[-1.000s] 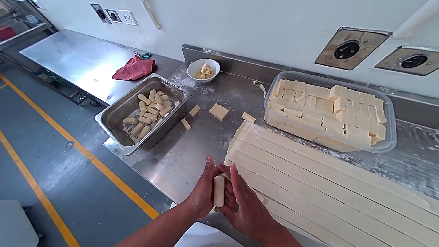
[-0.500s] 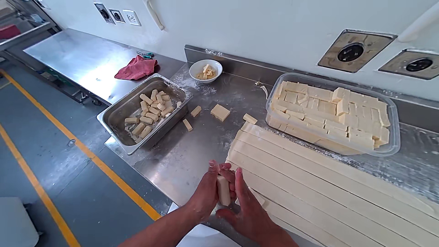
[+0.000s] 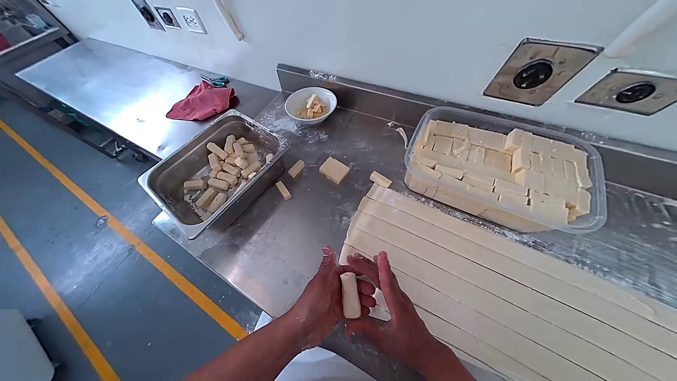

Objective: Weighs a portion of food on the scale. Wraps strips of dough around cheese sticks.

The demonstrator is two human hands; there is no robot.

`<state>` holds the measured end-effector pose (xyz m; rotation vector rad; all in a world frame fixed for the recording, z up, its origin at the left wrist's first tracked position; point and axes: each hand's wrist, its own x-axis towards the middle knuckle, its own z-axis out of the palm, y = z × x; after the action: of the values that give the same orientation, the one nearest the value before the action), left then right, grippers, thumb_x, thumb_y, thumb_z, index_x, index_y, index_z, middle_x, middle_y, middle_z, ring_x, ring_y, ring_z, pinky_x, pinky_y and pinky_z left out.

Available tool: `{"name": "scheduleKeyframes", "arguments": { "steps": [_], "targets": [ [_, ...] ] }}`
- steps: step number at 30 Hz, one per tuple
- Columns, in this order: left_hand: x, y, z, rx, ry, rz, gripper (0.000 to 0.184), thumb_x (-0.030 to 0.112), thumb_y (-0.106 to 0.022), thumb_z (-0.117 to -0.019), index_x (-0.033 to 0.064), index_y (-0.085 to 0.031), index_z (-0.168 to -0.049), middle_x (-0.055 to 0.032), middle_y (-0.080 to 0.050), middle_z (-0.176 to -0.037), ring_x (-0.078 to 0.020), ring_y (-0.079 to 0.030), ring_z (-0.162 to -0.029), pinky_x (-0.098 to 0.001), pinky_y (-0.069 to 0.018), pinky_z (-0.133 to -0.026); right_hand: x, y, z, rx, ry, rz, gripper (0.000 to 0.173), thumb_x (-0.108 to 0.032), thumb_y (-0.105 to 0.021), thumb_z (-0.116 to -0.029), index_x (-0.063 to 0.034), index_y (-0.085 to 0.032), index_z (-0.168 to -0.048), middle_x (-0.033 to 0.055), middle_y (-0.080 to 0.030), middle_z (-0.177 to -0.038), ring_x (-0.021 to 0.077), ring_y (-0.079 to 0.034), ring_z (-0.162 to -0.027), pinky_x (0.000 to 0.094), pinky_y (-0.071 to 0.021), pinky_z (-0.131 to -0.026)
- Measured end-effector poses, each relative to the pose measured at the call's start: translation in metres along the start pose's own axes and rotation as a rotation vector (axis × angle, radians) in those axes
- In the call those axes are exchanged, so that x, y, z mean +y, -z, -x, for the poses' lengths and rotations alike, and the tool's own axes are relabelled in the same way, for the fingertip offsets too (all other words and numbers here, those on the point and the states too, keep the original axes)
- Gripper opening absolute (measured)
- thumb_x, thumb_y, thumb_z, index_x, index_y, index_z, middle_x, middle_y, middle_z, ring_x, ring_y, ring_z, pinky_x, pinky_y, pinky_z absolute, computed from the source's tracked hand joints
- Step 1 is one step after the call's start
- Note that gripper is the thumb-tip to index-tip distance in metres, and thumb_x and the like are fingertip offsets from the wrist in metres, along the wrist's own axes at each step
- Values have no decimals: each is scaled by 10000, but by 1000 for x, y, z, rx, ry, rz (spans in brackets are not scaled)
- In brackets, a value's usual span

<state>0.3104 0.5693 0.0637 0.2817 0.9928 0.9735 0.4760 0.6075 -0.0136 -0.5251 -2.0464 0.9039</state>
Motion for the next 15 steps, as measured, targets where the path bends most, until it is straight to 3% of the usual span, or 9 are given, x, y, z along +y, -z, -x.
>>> {"name": "scheduleKeyframes", "arguments": {
  "steps": [2,6,9,11,12,13,15],
  "targets": [
    [-1,-3,1,33,6,6,782,531,64,-1050,47,-547,-1117,-52,-674,-827,-168,-698,-790,-326,-599,-782,-4,0,-2,-25,70,65,817,-568,-578,-994,-190,-216,-1621,17,-548,-1520,149,-450,-1458,468,-275,-1266],
    [-7,-5,-2,85,0,-9,716,492,-1,-1081,65,-572,-1008,-35,-641,-772,-137,-669,-725,-286,-589,-720,-5,0,-2,-53,134,170,677,-438,-605,-1017,-66,-367,-1530,50,-648,-1388,123,-532,-1381,373,-279,-1253],
    [-12,-6,-3,175,-10,10,658,473,-58,-1098,75,-561,-954,-19,-601,-695,-128,-635,-630,-277,-579,-641,-4,-7,2,-30,106,95,784,-485,-621,-999,-111,-265,-1588,59,-627,-1415,142,-519,-1399,373,-320,-1243],
    [-10,-3,-3,200,-23,20,633,464,-54,-1101,75,-545,-1002,7,-572,-674,-116,-617,-609,-274,-576,-637,-3,-3,9,35,-32,22,951,-618,-637,-931,-219,-152,-1646,48,-517,-1537,162,-460,-1447,393,-377,-1214],
    [-9,2,-4,235,-48,-14,630,449,-63,-1108,67,-555,-1015,23,-565,-647,-103,-607,-580,-268,-570,-613,-2,6,13,83,-127,11,1000,-634,-669,-897,-223,-154,-1649,45,-474,-1577,161,-447,-1455,392,-407,-1192],
    [-9,9,-6,288,-81,-70,620,434,-82,-1114,62,-561,-988,38,-544,-607,-87,-585,-533,-251,-555,-564,1,17,18,137,-215,19,974,-584,-699,-899,-145,-229,-1631,83,-491,-1559,176,-480,-1428,391,-450,-1149],
    [-9,31,-15,417,-141,-209,583,399,-150,-1128,58,-551,-878,49,-489,-526,-61,-520,-436,-219,-501,-461,11,39,31,238,-358,126,647,-364,-693,-947,36,-540,-1432,169,-663,-1323,205,-649,-1213,359,-559,-992]
  ]
}}
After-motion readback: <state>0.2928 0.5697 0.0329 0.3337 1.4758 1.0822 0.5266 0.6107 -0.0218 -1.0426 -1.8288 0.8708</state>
